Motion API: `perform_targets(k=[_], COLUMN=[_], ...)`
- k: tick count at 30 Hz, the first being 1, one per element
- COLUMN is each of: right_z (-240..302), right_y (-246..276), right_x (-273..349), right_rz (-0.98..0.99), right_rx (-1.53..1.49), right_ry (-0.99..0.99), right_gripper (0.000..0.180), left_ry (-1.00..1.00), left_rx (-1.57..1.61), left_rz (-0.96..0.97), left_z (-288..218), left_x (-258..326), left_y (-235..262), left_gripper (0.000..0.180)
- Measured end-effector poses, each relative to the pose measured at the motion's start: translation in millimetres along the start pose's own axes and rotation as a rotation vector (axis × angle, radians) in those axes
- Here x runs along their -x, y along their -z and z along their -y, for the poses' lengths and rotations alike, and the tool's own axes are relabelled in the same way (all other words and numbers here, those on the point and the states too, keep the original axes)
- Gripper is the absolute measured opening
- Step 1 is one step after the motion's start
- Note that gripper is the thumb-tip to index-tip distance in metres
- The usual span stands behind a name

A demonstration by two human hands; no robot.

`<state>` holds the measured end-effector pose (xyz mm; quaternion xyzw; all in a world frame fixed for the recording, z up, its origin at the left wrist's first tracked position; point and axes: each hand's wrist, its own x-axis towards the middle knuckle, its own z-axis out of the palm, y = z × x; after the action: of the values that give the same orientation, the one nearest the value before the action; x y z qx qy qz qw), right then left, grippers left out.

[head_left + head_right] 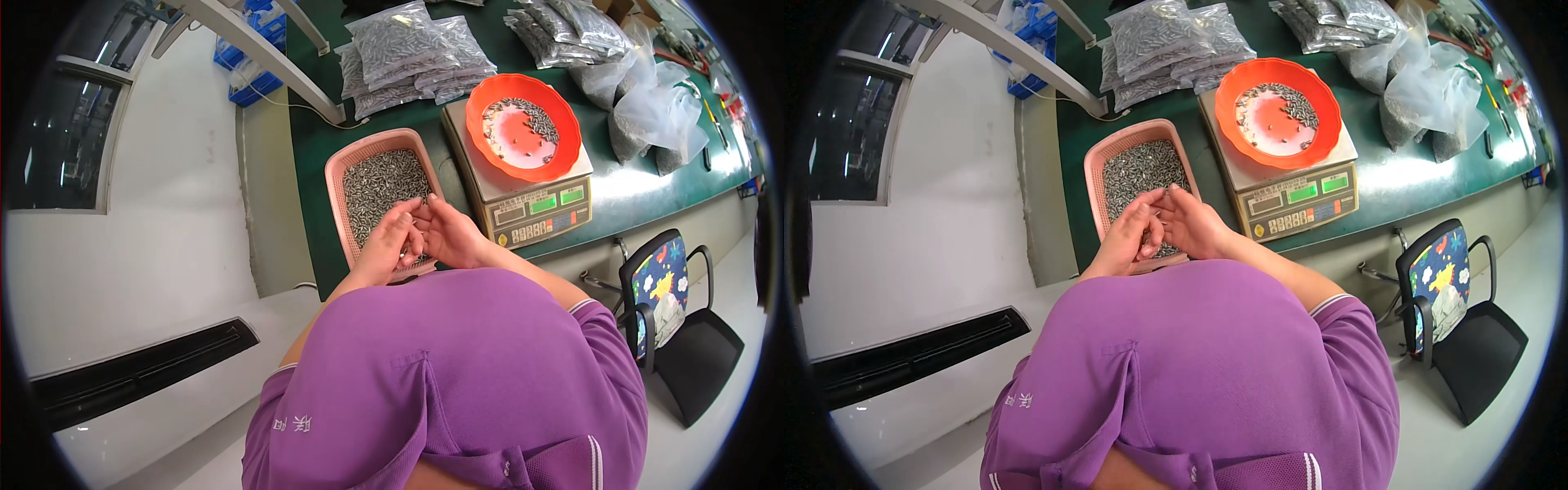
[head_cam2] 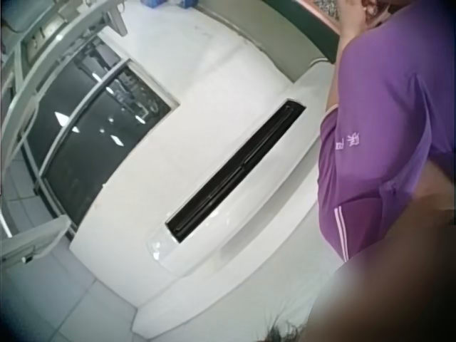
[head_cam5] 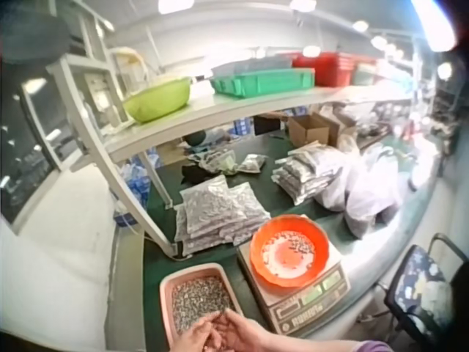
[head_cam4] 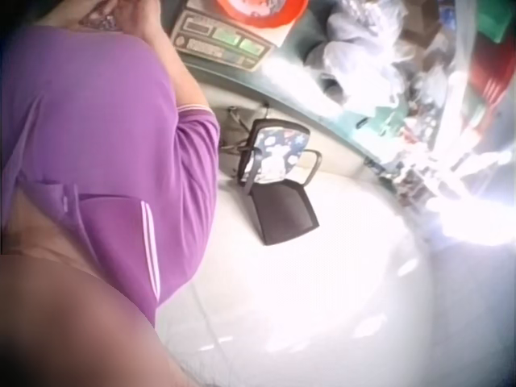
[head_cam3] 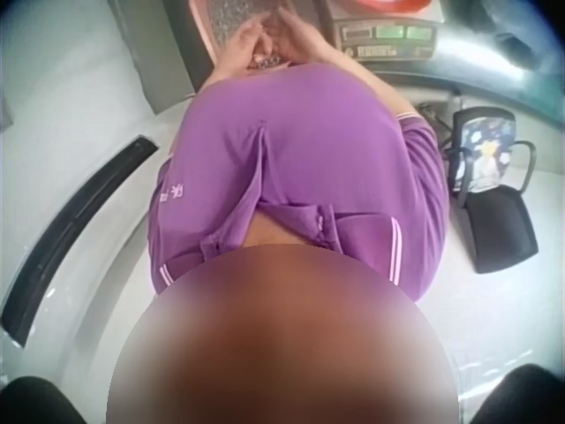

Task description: Weighing and sorting small metal hardware components using a digital scale and a tray on an industrial workbench.

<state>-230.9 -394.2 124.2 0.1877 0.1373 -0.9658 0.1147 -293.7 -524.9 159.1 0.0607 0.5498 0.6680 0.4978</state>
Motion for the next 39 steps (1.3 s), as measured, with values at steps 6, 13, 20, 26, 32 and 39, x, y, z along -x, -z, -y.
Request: perform_targets(k=[6, 13, 20, 26, 32, 39], right_z=[24.1, 132.3, 98.4, 9.3, -4.8, -10.1], right_y=[21.1, 48.1, 13.2, 21.7, 14.5, 18.8], right_x=[-0.1, 27.1, 16.9, -7.0, -10.4, -11.7], right_rz=[-0.081, -0.425, -0.522, 0.052, 0.01, 0.098], right_rx=[0.195, 1.087, 1.342, 0.089, -0.085, -0.063], right_ry=[0.173, 0.97, 1.019, 0.049, -0.031, -0.054], right_gripper=[0.036, 0.026, 0.026, 0.025, 0.024, 0.033], left_ry=[0.076, 0.117, 0.114, 0.038, -0.008, 0.01], left_rx=[0.341, 0.418, 0.439, 0.27, 0.197, 0.125], left_rz=[-0.013, 0.004, 0.083, 0.082, 0.115, -0.007], left_z=[3.0, 8.2, 8.9, -2.9, 3.1, 5.5], left_x=[-2.7, -2.8, -7.1, -5.0, -4.8, -4.7], left_y=[17.5, 25.9, 30.3, 9.6, 16.8, 14.1], left_gripper=[0.031, 0.031, 0.029, 0.029, 0.029, 0.028])
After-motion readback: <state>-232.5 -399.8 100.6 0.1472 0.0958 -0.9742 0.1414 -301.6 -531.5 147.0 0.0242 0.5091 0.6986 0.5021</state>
